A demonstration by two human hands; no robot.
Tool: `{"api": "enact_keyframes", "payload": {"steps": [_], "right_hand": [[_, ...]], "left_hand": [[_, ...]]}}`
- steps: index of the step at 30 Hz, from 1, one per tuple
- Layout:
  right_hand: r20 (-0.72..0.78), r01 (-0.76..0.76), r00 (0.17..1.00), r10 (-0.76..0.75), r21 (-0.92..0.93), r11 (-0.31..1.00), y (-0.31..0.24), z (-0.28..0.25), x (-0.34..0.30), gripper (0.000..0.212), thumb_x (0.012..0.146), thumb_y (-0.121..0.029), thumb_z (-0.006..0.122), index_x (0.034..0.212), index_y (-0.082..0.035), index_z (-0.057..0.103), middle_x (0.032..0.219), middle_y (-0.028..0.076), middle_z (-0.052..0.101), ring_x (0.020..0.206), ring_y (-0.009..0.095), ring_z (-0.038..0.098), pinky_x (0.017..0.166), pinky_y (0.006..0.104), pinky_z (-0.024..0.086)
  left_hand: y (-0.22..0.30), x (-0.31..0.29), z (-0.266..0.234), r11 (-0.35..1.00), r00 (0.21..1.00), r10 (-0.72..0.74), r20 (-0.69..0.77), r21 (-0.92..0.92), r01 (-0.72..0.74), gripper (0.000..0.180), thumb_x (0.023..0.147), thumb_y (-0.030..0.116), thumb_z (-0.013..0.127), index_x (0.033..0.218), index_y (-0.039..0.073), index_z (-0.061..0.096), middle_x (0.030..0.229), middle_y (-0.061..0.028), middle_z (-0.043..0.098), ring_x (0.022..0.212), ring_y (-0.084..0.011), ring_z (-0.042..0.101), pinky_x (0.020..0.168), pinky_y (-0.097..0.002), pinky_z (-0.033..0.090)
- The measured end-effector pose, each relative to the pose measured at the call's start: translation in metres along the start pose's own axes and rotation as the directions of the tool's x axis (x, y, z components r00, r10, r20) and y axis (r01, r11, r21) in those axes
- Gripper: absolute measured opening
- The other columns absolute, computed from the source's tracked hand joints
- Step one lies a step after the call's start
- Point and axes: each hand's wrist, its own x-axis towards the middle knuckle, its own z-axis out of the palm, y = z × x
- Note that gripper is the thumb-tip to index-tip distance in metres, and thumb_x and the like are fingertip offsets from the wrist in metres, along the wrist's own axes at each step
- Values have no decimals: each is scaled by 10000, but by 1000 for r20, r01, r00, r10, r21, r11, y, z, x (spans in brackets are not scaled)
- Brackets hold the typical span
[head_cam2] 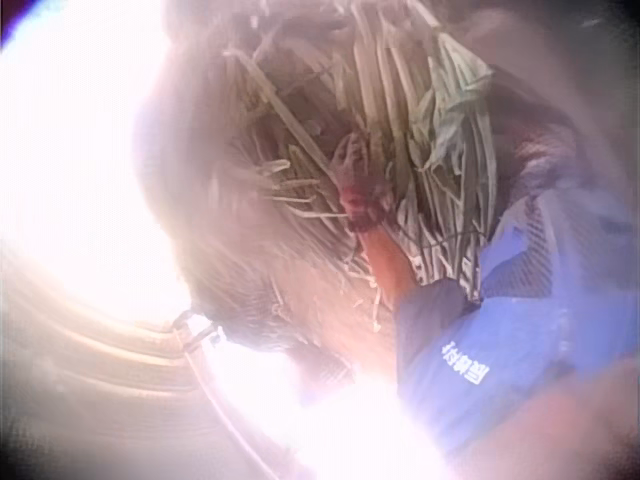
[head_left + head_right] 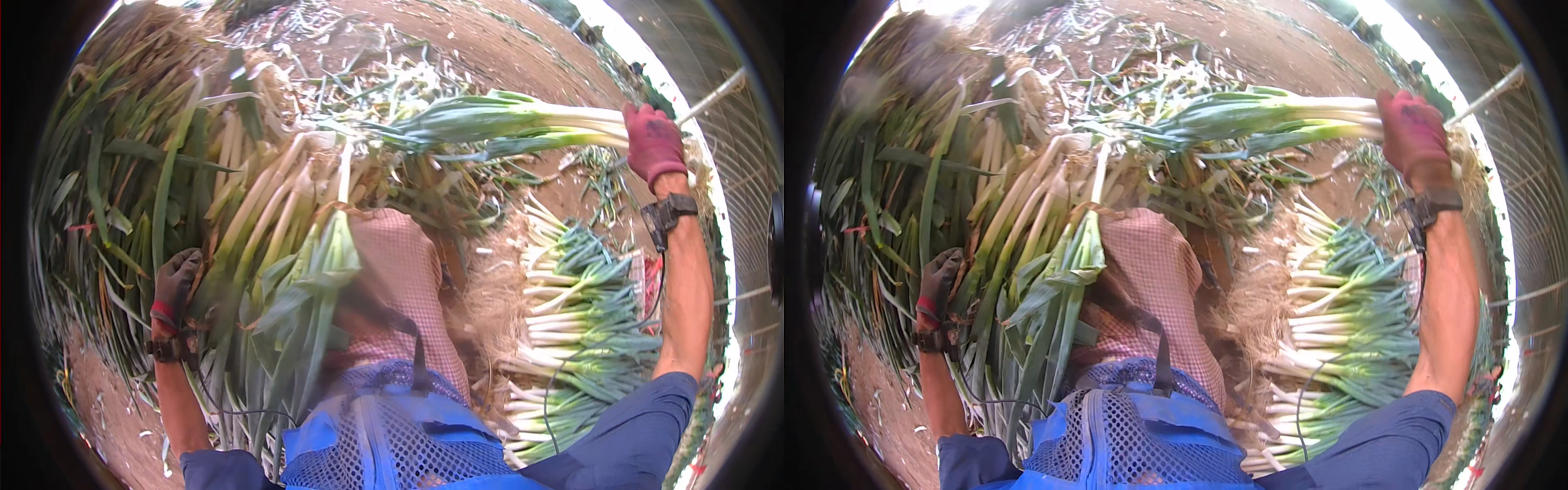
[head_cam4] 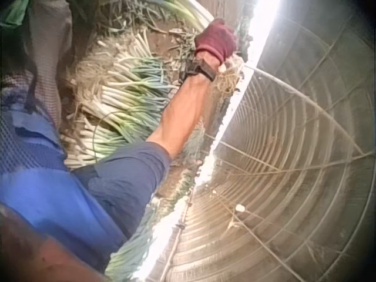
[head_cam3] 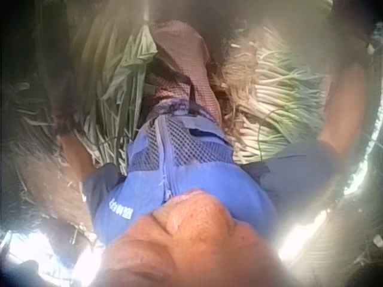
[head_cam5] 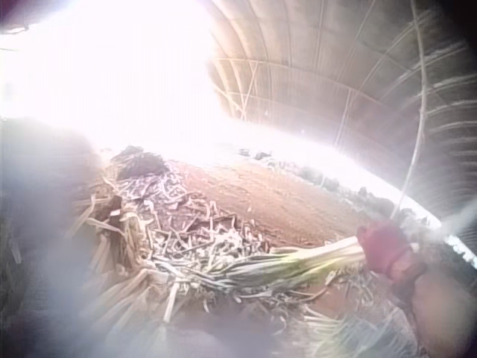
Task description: The person gathers leeks by hand, trims the roots and green tops using a tool, and places the trimmed leeks onto a pile.
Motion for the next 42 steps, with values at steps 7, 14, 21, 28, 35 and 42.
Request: {"api": "enact_keyframes", "payload": {"steps": [7, 14, 21, 28, 35, 42], "right_hand": [[92, 65, 993, -72, 77, 995, -1, 43, -33, 278, 834, -45, 671, 1104, -77, 610, 1050, 190, 673, 1001, 399, 682, 821, 509, 566], [296, -383, 893, 339, 104, 918, 43, 86, -128, 318, 880, -115, 625, 1196, -85, 612, 1114, 226, 715, 1093, 419, 691, 906, 528, 552], [545, -907, 400, 737, 352, 232, 36, 194, -351, 409, 684, -208, 801, 992, 51, 729, 901, 219, 757, 827, 338, 747, 751, 427, 578], [989, -323, 50, -137, -114, -939, -225, 319, -389, 320, 860, -350, 693, 987, -58, 728, 796, 100, 676, 656, 274, 621, 679, 400, 549], [883, -834, 423, 202, 467, -295, -252, 420, -460, 582, 1099, -440, 389, 1327, 42, 623, 1236, 155, 687, 1040, 231, 626, 1012, 376, 482], [918, -893, 175, -356, -4, -449, -249, 224, -314, 399, 974, -438, 672, 1146, -78, 679, 811, 81, 708, 637, 196, 676, 562, 342, 559]], "left_hand": [[12, 17, 24, 994, 986, 107, 126, -11, -107, 348, 1024, 154, 662, 1300, -57, 655, 1115, -29, 714, 975, -92, 627, 889, -231, 500], [64, 29, 74, 906, 922, 378, 89, 171, -388, 379, 1047, 71, 611, 1406, -51, 595, 1323, -96, 674, 1146, -124, 631, 1005, -258, 490], [53, 72, 107, 828, 823, 455, 338, 180, -532, 384, 1062, 91, 584, 1420, -49, 588, 1356, -106, 669, 1218, -144, 621, 1070, -282, 465], [54, 49, 116, 914, 894, 287, 345, 180, -363, 372, 1037, 102, 631, 1373, -59, 621, 1276, -79, 690, 1106, -126, 634, 1005, -282, 492], [72, -4, 104, 907, 944, 171, 282, 330, -262, 411, 980, 81, 637, 1375, -34, 629, 1329, -118, 685, 1152, -184, 662, 1016, -310, 505], [117, -31, 149, 729, 839, 466, 280, 417, -543, 312, 934, 166, 754, 1196, -2, 744, 1085, -149, 768, 954, -186, 732, 867, -325, 565]]}}
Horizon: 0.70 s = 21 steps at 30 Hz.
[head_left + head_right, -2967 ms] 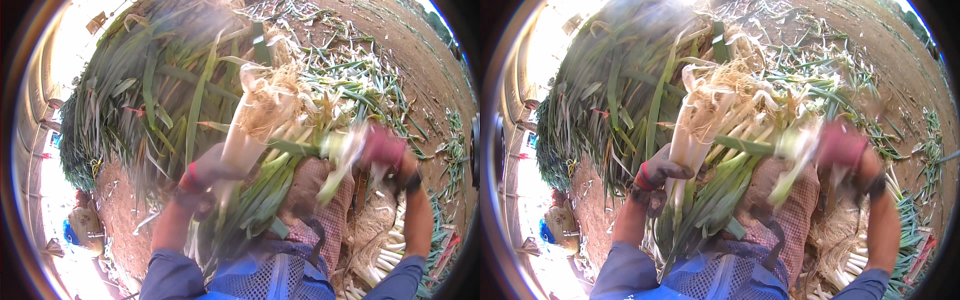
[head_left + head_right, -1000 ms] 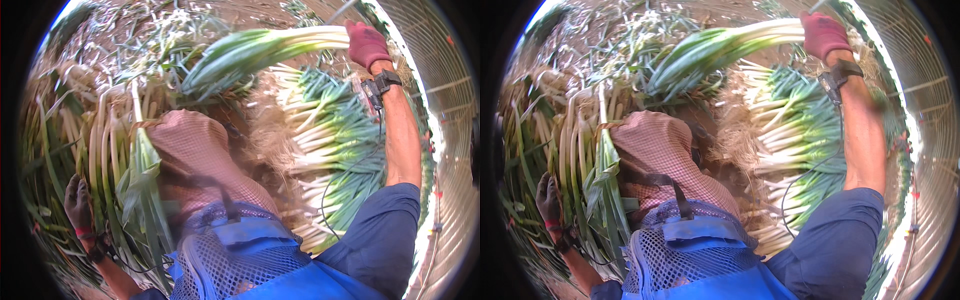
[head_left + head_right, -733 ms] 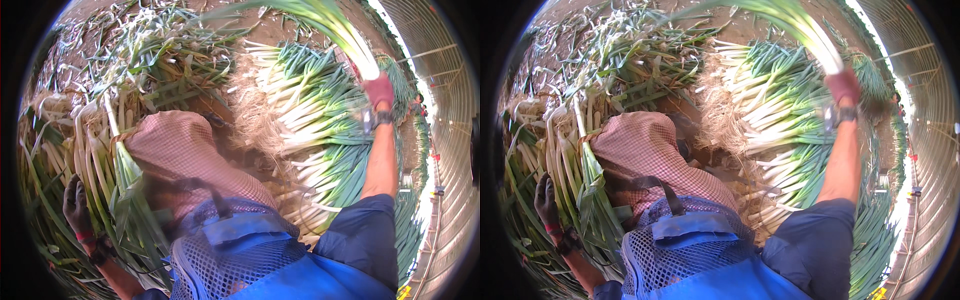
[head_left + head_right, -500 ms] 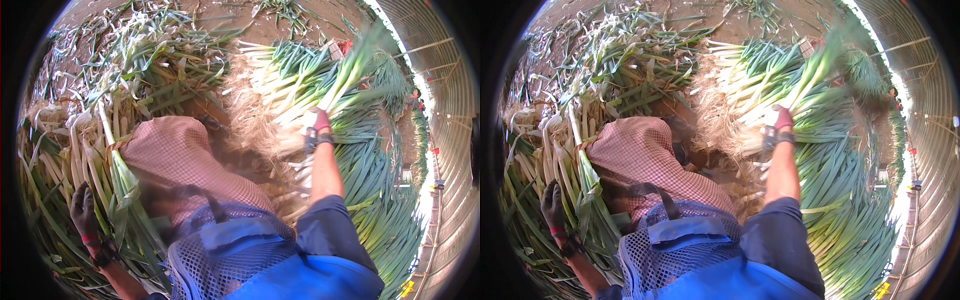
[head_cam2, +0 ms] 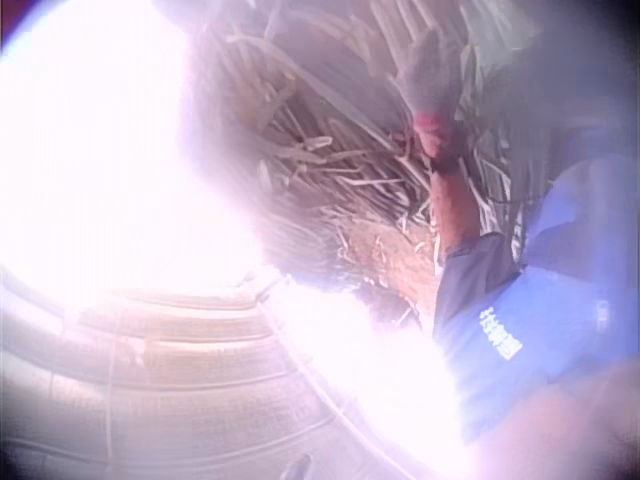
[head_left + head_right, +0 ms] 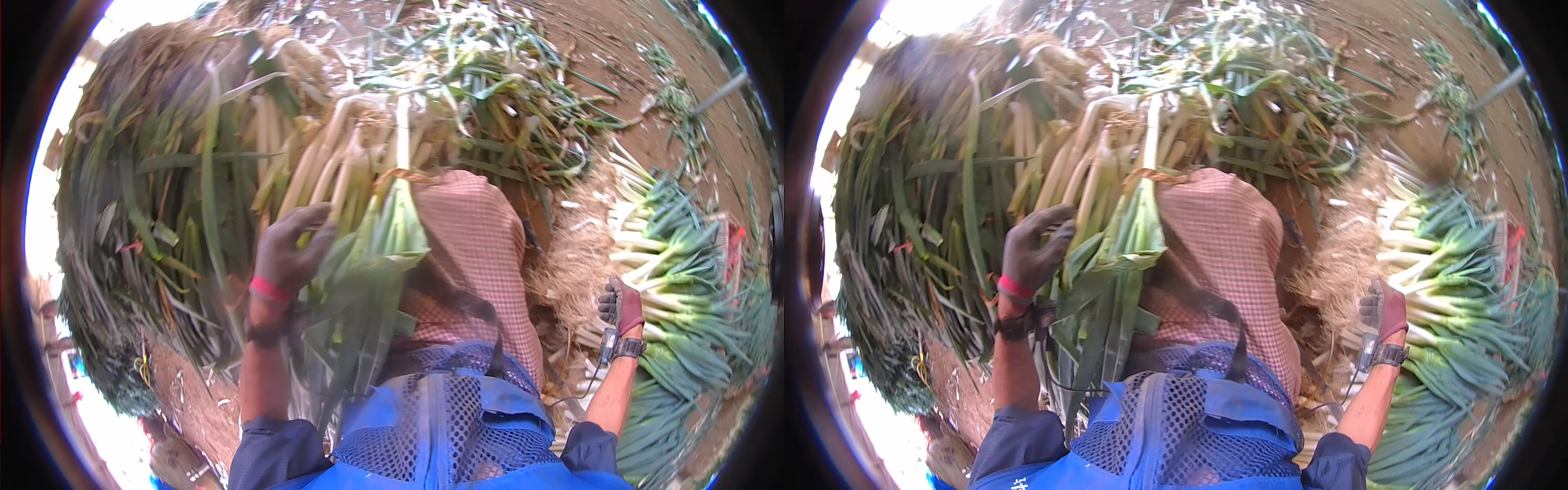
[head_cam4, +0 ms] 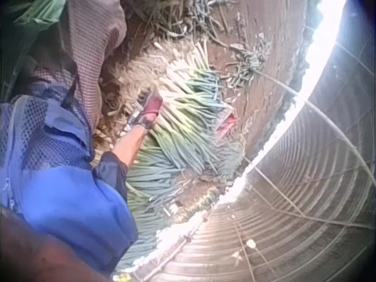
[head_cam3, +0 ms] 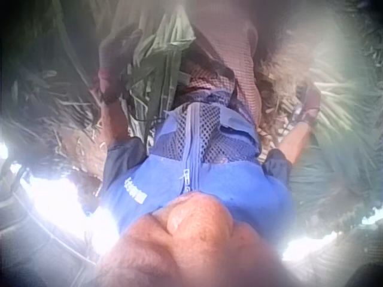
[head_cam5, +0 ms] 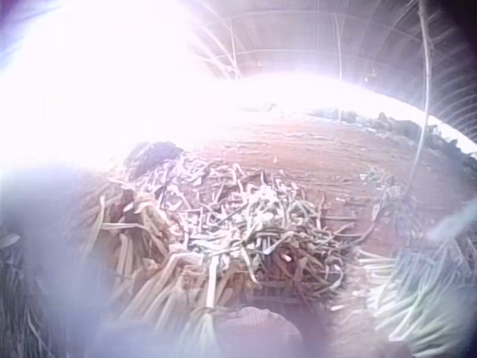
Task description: The person gathers leeks by hand, trims the roots and green tops using a tool, and places the trimmed leeks onto a pile.
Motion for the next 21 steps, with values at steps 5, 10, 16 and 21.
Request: {"api": "enact_keyframes", "payload": {"steps": [5, 10, 16, 21], "right_hand": [[272, 549, 807, -525, -17, 835, -119, 137, -83, 404, 1011, -413, 633, 1163, -44, 697, 783, 41, 663, 619, 105, 620, 543, 248, 499], [563, 841, 422, -711, 50, 538, -188, 279, -98, 361, 947, -307, 668, 1083, 21, 733, 876, 96, 726, 761, 166, 667, 699, 324, 530], [585, 885, 465, -664, -326, 332, -215, 394, -64, 440, 902, -374, 700, 1000, 55, 718, 878, 203, 717, 787, 262, 668, 745, 392, 532], [584, 693, 563, -585, 51, 719, -207, 429, -79, 341, 905, -265, 769, 959, 66, 711, 824, 117, 721, 682, 195, 667, 632, 351, 537]], "left_hand": [[23, 18, 27, 995, 988, -96, 124, 27, 93, 398, 949, 311, 761, 1183, -9, 737, 1089, -171, 769, 949, -228, 748, 859, -333, 579], [51, 36, 53, 955, 896, -291, 334, 152, 253, 884, 844, 635, 752, 1361, -63, 592, 1200, -282, 705, 1127, -372, 703, 945, -410, 541], [44, 37, 72, 966, 889, -258, 379, 109, 233, 832, 780, 424, 841, 1414, -21, 538, 1133, -280, 705, 1059, -360, 714, 914, -426, 546], [22, -21, 48, 937, 892, -137, 430, -235, 258, 760, 809, 245, 860, 1444, -13, 531, 1031, -158, 743, 870, -208, 717, 810, -324, 570]]}}
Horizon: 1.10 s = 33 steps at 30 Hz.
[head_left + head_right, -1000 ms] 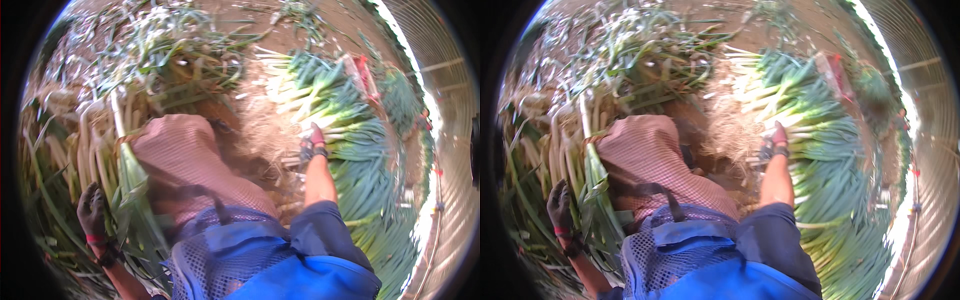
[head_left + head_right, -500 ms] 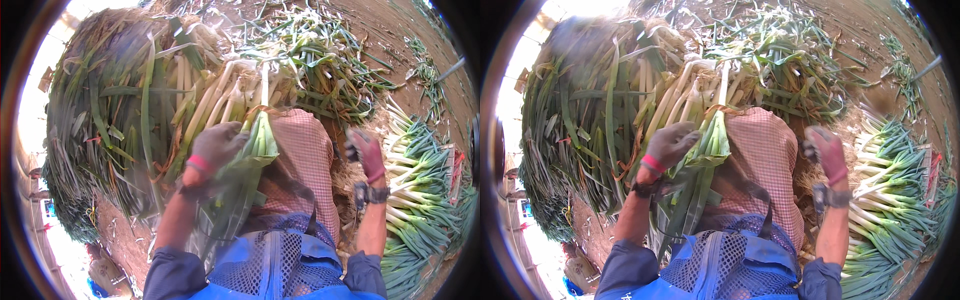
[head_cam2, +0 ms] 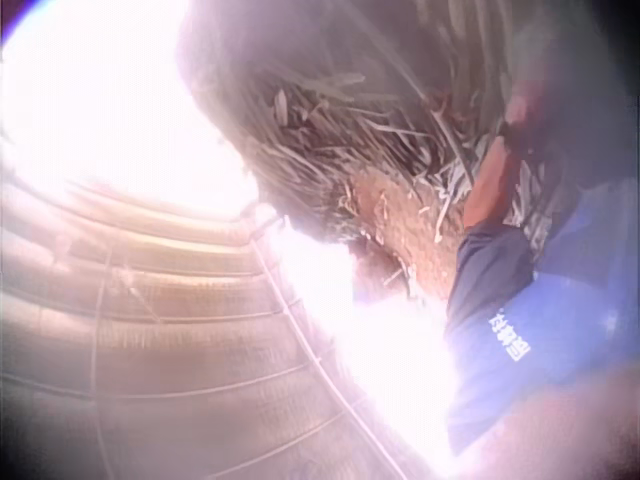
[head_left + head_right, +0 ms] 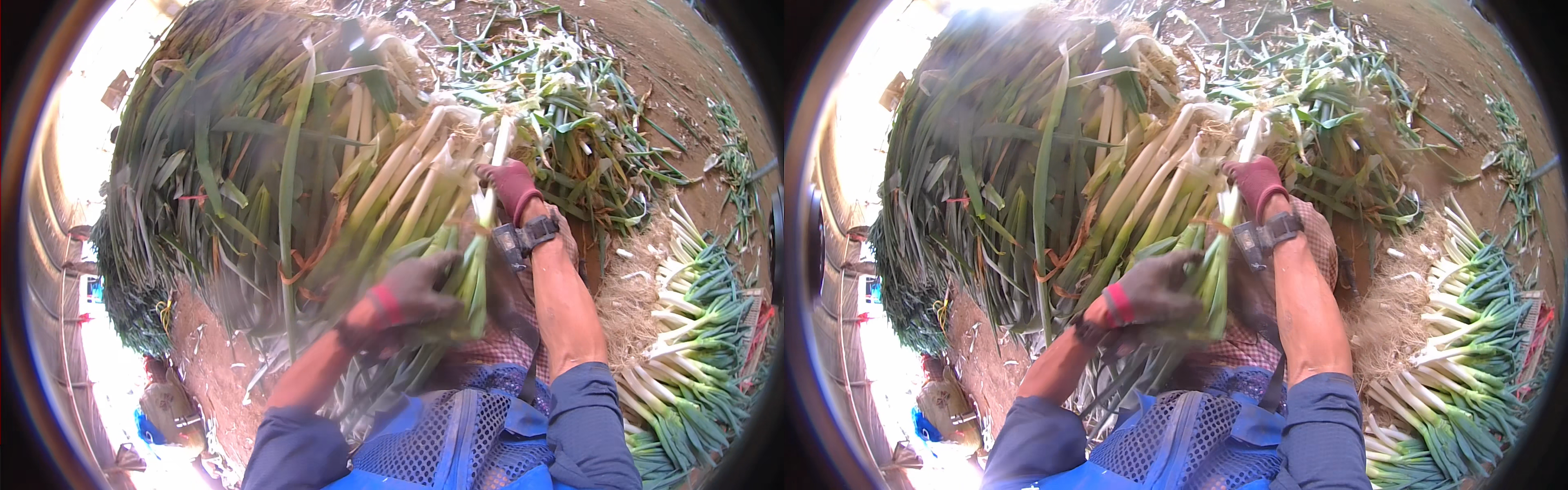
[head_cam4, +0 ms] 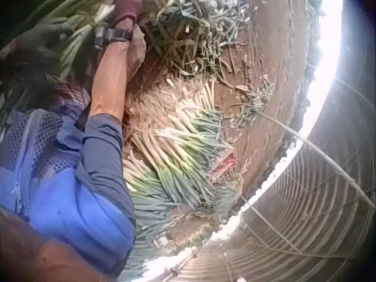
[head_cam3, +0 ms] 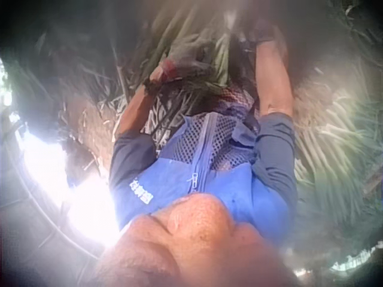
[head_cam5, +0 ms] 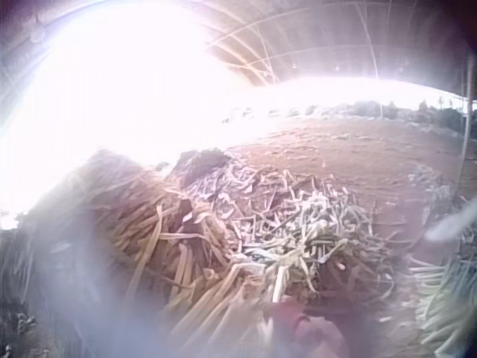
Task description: The person gathers leeks by hand, trims the roots and green tops using a tool, and places the trimmed leeks onto a pile.
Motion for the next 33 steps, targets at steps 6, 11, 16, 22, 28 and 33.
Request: {"api": "enact_keyframes", "payload": {"steps": [6, 11, 16, 22, 28, 33], "right_hand": [[81, -124, 992, 95, 532, 838, -36, 51, -59, 341, 899, -286, 713, 941, 48, 662, 720, 80, 645, 587, 168, 608, 537, 306, 532], [157, -119, 982, 107, 70, 990, -19, 82, -49, 522, 845, -408, 743, 913, 109, 725, 725, 181, 711, 696, 262, 717, 643, 390, 552], [27, -155, 987, 159, -106, 982, -8, 113, -29, 534, 802, -388, 807, 937, 121, 720, 795, 265, 719, 762, 352, 730, 737, 433, 554], [249, -238, 958, 139, 427, 873, -13, 96, -57, 341, 860, -245, 801, 1046, 31, 729, 851, 52, 717, 668, 193, 667, 637, 351, 553], [532, -488, 846, 30, 751, 445, 1, 89, -78, 328, 969, -223, 730, 1167, 38, 701, 1059, 64, 727, 913, 157, 696, 863, 311, 582], [415, -193, 891, -182, 711, 677, 12, 85, -74, 389, 999, -196, 703, 1281, 66, 652, 1174, 99, 711, 1072, 168, 679, 988, 322, 543]], "left_hand": [[-30, -52, -58, 979, 974, -190, -126, -98, 179, 558, 864, 285, 816, 1354, 74, 651, 1029, -126, 737, 883, -224, 714, 809, -354, 570], [-51, -16, -60, 703, 859, 31, -510, 622, 344, 453, 913, 387, 697, 1262, 99, 685, 1087, -157, 713, 1021, -382, 685, 888, -464, 549], [-50, -1, -51, 662, 837, -101, -538, 592, 460, 469, 889, 396, 708, 1245, 92, 689, 1127, -170, 718, 1051, -377, 690, 920, -486, 537], [-34, -25, -68, 898, 841, -302, -449, 164, 409, 456, 810, 306, 801, 1172, 36, 734, 1003, -156, 742, 900, -283, 727, 811, -391, 562], [-40, -33, -59, 986, 908, -132, -399, 44, 162, 473, 799, 227, 853, 1174, -28, 721, 950, -113, 742, 795, -149, 666, 775, -303, 551], [-39, -30, -75, 961, 896, -232, -379, -230, 152, 417, 837, 240, 833, 1163, 1, 734, 1001, -124, 739, 831, -174, 681, 797, -312, 554]]}}
